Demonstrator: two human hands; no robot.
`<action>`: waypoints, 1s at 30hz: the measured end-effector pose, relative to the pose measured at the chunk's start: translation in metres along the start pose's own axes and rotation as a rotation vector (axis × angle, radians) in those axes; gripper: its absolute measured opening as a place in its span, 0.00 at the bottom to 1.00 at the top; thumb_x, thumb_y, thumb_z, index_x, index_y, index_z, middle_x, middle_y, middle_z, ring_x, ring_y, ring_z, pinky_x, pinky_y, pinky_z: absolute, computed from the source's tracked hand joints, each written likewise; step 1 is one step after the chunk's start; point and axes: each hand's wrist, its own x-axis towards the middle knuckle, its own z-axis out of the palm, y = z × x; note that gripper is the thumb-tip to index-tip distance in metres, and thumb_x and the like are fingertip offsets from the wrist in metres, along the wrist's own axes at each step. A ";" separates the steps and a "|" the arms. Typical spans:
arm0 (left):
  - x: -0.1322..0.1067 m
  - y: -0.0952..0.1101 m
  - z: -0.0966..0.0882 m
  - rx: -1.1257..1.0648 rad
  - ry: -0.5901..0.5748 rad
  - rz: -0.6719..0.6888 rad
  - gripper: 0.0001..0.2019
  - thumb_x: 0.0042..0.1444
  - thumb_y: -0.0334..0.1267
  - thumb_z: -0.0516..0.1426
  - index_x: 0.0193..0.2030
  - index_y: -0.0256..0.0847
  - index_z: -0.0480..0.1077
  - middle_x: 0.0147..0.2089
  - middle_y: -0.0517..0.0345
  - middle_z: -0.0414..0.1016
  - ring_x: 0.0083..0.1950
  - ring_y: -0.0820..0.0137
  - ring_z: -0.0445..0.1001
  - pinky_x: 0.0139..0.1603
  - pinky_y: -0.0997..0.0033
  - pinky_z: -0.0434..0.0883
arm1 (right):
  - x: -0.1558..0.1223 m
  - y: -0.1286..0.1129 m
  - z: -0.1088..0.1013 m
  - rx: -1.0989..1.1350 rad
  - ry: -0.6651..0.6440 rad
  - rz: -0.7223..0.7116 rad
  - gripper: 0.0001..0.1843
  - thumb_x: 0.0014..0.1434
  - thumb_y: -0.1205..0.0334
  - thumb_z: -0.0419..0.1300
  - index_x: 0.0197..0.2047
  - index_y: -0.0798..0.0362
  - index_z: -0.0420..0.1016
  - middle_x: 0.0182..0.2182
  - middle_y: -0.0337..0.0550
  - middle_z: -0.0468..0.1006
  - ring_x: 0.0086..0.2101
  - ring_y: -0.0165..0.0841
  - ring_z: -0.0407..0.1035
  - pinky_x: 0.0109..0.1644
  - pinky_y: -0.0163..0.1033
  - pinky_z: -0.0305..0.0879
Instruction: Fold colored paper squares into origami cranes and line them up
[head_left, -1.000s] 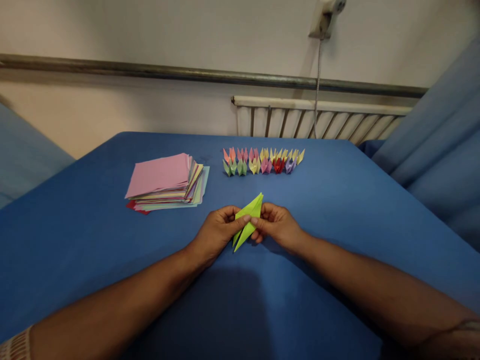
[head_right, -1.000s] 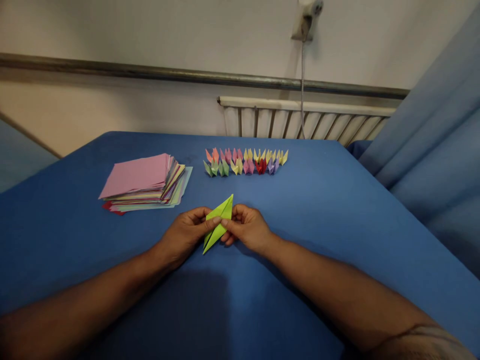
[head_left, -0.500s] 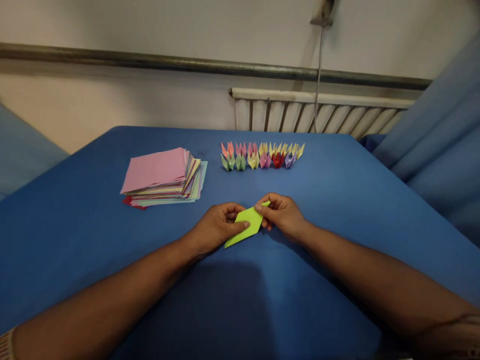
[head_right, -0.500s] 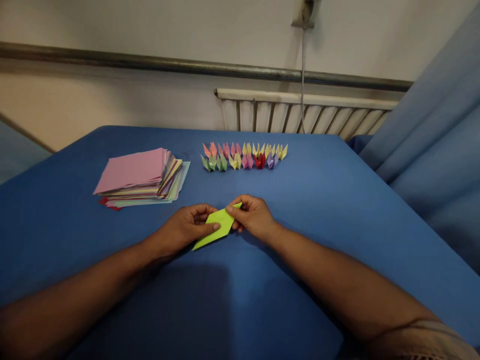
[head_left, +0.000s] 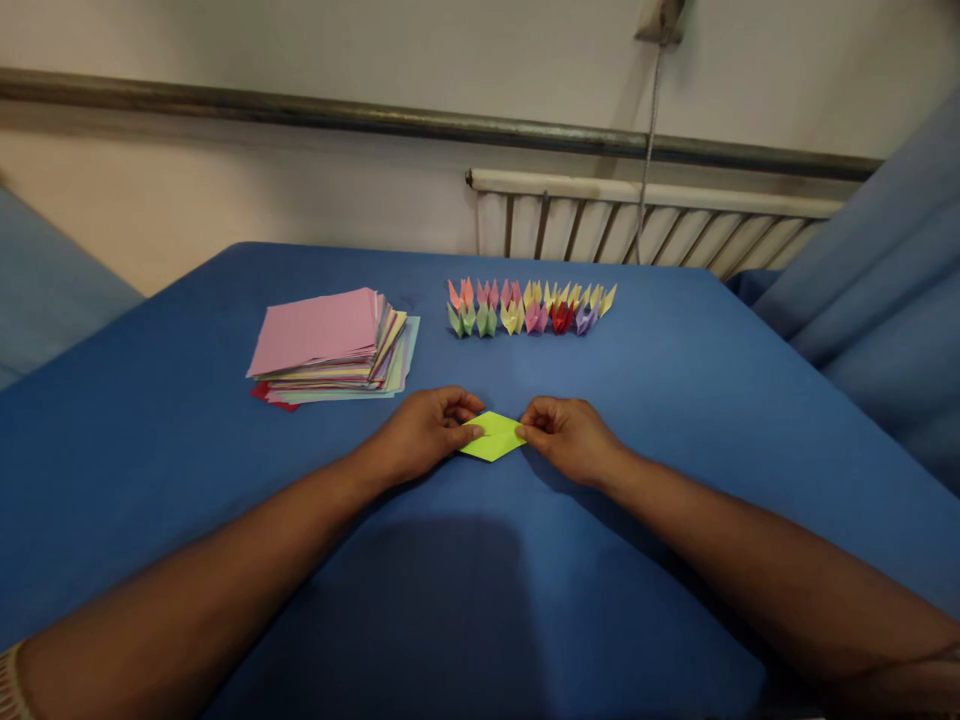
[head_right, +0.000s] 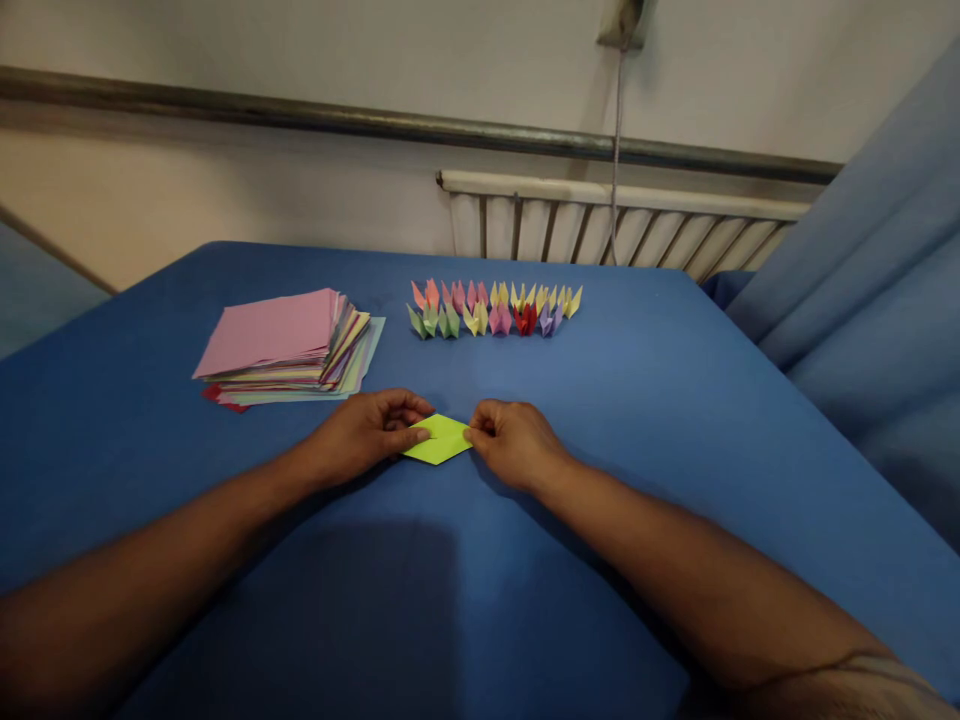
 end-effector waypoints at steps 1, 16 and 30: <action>0.001 -0.001 -0.001 -0.010 -0.023 -0.003 0.14 0.40 0.40 0.65 0.35 0.38 0.75 0.25 0.61 0.72 0.25 0.73 0.69 0.26 0.75 0.65 | 0.000 -0.001 0.000 0.020 -0.007 0.002 0.04 0.56 0.61 0.60 0.30 0.51 0.72 0.23 0.36 0.73 0.22 0.26 0.62 0.25 0.32 0.53; -0.010 -0.006 0.012 0.797 -0.259 0.598 0.14 0.60 0.32 0.49 0.50 0.41 0.70 0.43 0.52 0.71 0.44 0.65 0.69 0.47 0.65 0.65 | -0.004 -0.019 -0.018 -0.499 0.031 -0.099 0.03 0.57 0.64 0.58 0.36 0.51 0.73 0.34 0.44 0.76 0.34 0.34 0.68 0.38 0.38 0.59; 0.004 -0.001 0.016 0.681 -0.163 0.339 0.08 0.55 0.43 0.57 0.36 0.43 0.70 0.36 0.60 0.69 0.35 0.69 0.68 0.36 0.70 0.62 | -0.047 -0.010 -0.032 -0.400 -0.016 -0.369 0.15 0.61 0.72 0.50 0.49 0.53 0.71 0.44 0.48 0.73 0.42 0.34 0.68 0.49 0.40 0.66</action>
